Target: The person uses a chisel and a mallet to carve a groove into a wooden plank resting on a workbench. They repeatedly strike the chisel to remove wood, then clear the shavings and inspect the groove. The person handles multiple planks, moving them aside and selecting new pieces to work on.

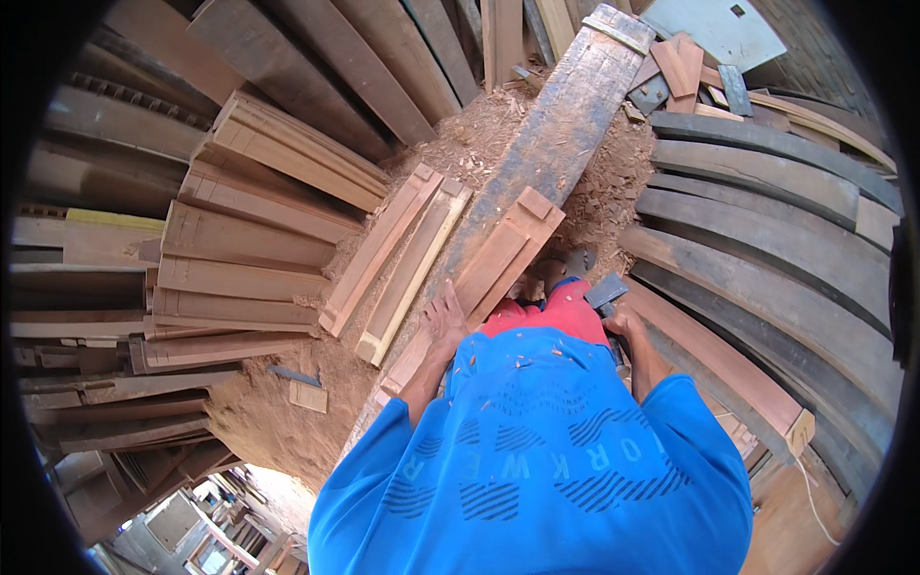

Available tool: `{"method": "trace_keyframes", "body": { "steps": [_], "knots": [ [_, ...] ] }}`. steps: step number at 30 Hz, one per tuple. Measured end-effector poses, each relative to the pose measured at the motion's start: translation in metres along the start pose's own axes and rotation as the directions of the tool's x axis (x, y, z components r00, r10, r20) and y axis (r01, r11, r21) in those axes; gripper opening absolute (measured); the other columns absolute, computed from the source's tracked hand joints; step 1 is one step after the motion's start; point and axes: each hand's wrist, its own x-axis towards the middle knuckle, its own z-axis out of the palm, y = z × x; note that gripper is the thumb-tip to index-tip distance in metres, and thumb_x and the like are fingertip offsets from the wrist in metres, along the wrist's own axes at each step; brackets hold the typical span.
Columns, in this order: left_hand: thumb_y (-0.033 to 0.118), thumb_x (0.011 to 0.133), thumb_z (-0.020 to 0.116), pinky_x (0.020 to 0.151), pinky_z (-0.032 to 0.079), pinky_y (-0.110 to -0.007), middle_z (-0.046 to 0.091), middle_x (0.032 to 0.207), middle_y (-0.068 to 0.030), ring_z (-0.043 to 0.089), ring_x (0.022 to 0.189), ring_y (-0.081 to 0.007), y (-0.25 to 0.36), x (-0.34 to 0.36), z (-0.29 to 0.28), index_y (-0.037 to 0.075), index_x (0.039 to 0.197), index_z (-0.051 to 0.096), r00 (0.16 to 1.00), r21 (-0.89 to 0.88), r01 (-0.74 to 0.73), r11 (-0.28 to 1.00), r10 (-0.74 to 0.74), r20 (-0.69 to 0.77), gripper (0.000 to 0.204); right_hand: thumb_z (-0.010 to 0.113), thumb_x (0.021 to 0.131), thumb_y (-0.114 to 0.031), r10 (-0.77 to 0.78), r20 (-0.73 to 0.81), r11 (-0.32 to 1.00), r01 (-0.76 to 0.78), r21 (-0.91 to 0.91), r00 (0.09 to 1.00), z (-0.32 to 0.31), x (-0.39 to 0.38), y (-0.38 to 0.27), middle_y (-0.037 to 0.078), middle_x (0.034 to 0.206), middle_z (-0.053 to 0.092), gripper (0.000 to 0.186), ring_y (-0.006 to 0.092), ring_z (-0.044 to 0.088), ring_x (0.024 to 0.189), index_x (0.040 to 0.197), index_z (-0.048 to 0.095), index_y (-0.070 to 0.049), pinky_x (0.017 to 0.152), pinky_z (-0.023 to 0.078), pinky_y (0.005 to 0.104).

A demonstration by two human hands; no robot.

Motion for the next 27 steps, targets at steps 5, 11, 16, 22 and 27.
{"method": "trace_keyframes", "body": {
  "steps": [5,11,16,22,27],
  "knots": [
    [0.042,0.068,0.085,0.111,0.026,-0.059,0.034,0.153,-0.0268,0.033,0.138,-0.0474,0.053,0.047,-0.023,0.004,0.157,0.024,0.885,0.04,-0.38,0.924,0.376,-0.276,0.114,0.079,0.071,-0.046,0.044,-0.015,0.991,-0.042,0.127,0.999,-0.004,-0.025,-0.005,0.031,0.114,0.069,0.064,0.0405,0.07,0.106,0.103,0.072,0.009,0.089,0.056,0.0445],
    [0.035,0.07,0.081,0.111,0.028,-0.057,0.04,0.15,-0.0269,0.036,0.137,-0.0455,0.127,0.095,-0.024,0.005,0.141,0.05,0.841,0.167,-0.497,0.851,0.52,-0.148,0.083,0.078,0.07,-0.048,0.059,0.007,0.986,-0.06,0.159,0.998,0.002,-0.034,0.0,0.032,0.115,0.068,0.067,0.041,0.069,0.109,0.105,0.071,0.009,0.092,0.055,0.0444],
    [0.033,0.071,0.079,0.109,0.032,-0.056,0.038,0.151,-0.0295,0.038,0.135,-0.0467,0.135,0.092,-0.023,0.013,0.14,0.053,0.735,0.085,-0.677,0.731,0.678,0.01,0.076,0.081,0.068,-0.038,0.115,-0.029,0.947,-0.1,0.305,0.993,-0.001,-0.045,0.0,0.032,0.11,0.07,0.063,0.0394,0.071,0.104,0.105,0.07,0.012,0.086,0.055,0.0442],
    [0.039,0.071,0.082,0.11,0.03,-0.058,0.026,0.158,-0.031,0.032,0.14,-0.0484,0.124,0.079,-0.028,0.014,0.153,0.037,0.82,0.055,-0.562,0.826,0.564,-0.094,0.097,0.079,0.066,-0.023,0.144,-0.127,0.762,-0.028,0.647,0.981,-0.027,-0.064,0.0,0.016,0.08,0.073,0.037,0.0241,0.069,0.071,0.089,0.073,0.005,0.067,0.055,0.0402],
    [0.045,0.07,0.085,0.115,0.024,-0.06,0.024,0.159,-0.0291,0.026,0.144,-0.0472,0.103,0.087,-0.039,0.004,0.155,0.029,0.961,0.062,-0.242,0.968,0.248,-0.124,0.109,0.077,0.072,-0.019,0.001,-0.109,0.48,0.095,0.872,0.994,-0.051,-0.07,-0.006,0.005,0.07,0.065,0.02,0.0164,0.06,0.06,0.081,0.07,-0.003,0.057,0.049,0.0352]
  ]
}}
